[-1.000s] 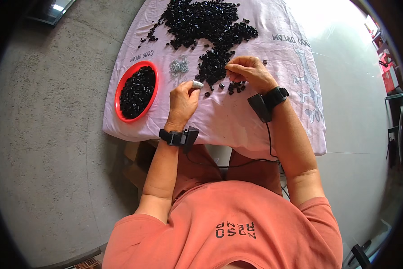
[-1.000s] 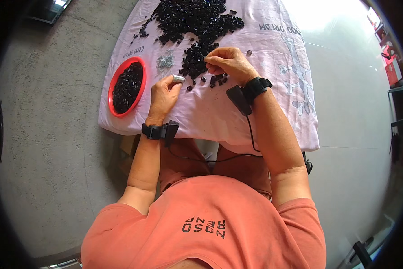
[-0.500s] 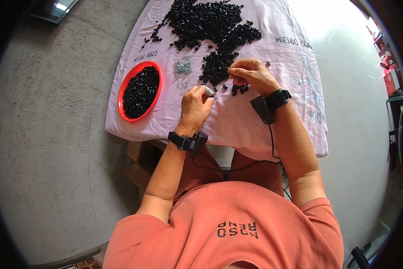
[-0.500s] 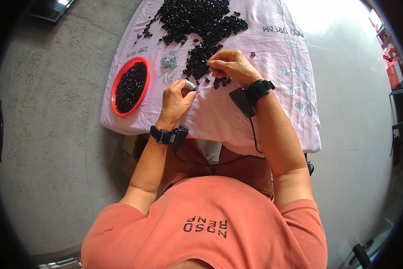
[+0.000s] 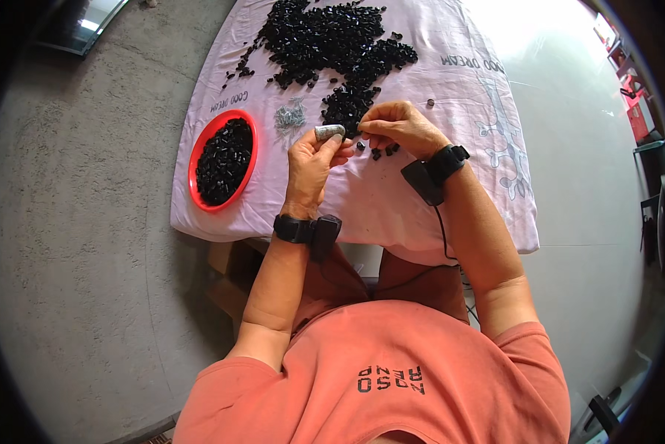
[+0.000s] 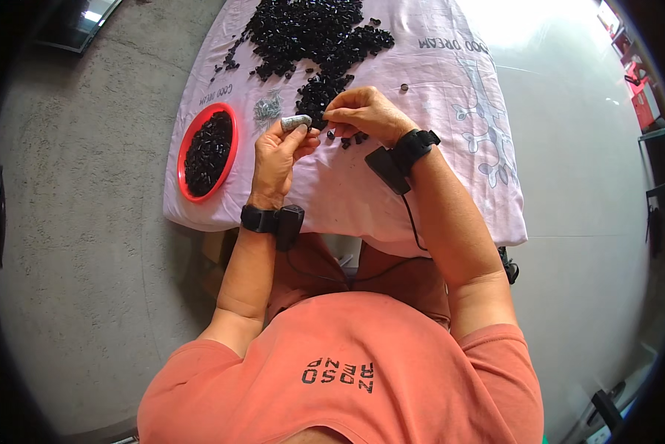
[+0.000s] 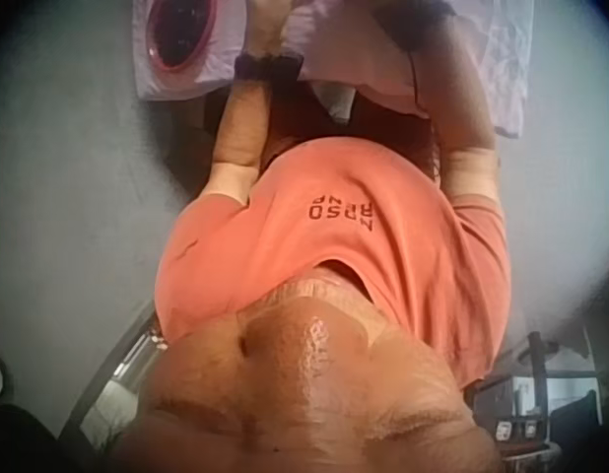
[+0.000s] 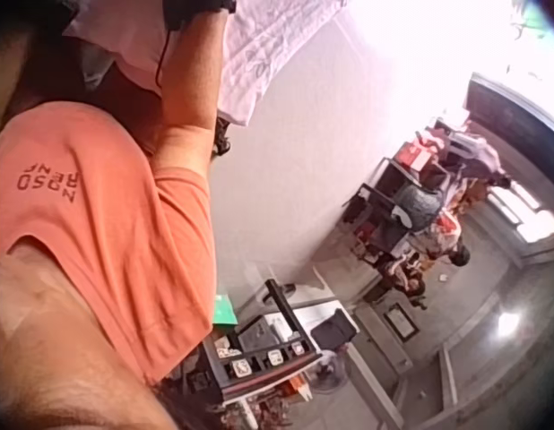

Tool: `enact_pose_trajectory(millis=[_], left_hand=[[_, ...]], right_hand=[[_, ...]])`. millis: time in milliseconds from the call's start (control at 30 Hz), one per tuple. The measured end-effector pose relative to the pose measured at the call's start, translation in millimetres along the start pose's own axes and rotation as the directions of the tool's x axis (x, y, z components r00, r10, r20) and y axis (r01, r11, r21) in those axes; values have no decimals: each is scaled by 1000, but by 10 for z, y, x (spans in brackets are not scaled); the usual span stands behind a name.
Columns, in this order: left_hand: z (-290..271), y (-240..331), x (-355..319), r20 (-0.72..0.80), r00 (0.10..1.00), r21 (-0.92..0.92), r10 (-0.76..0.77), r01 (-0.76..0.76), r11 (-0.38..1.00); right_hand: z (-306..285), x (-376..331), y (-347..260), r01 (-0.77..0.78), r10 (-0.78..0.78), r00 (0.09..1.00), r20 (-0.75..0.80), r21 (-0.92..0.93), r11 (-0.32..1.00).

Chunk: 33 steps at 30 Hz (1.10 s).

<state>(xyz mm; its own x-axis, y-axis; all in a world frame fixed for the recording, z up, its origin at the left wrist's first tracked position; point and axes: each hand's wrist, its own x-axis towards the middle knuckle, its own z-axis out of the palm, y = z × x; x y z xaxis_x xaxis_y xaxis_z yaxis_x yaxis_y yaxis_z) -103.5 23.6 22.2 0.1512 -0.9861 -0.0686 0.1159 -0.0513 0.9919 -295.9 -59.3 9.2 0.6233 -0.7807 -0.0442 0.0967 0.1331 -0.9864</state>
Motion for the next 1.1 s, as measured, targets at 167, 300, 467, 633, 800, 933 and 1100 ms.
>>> enact_pose_trajectory(millis=[167,300,467,633,800,933,1100], left_hand=[[29,0,61,-18,998,-106,-58,56,993],[53,-50,103,-45,999,-126,-29,23,992],[92,-43,110,-40,999,-70,-13,10,997],[47,-52,143,-50,998,-43,37,-39,998],[11,-66,118,-63,995,57,74,-70,996],[-15,-122,57,15,990,276,137,-136,951],[122,-140,78,148,972,317,183,-222,922]], right_hand=[[5,-19,-49,1,0,999,39,-24,1000],[7,-13,-28,12,-11,998,65,-5,1000],[8,-25,-48,11,-10,998,68,-20,1000],[-19,-9,-20,23,-23,1000,19,1,1000],[-141,54,59,65,-50,990,-135,109,992],[-165,58,57,66,-40,979,-198,124,990],[-288,76,105,127,-78,958,-275,166,978]])
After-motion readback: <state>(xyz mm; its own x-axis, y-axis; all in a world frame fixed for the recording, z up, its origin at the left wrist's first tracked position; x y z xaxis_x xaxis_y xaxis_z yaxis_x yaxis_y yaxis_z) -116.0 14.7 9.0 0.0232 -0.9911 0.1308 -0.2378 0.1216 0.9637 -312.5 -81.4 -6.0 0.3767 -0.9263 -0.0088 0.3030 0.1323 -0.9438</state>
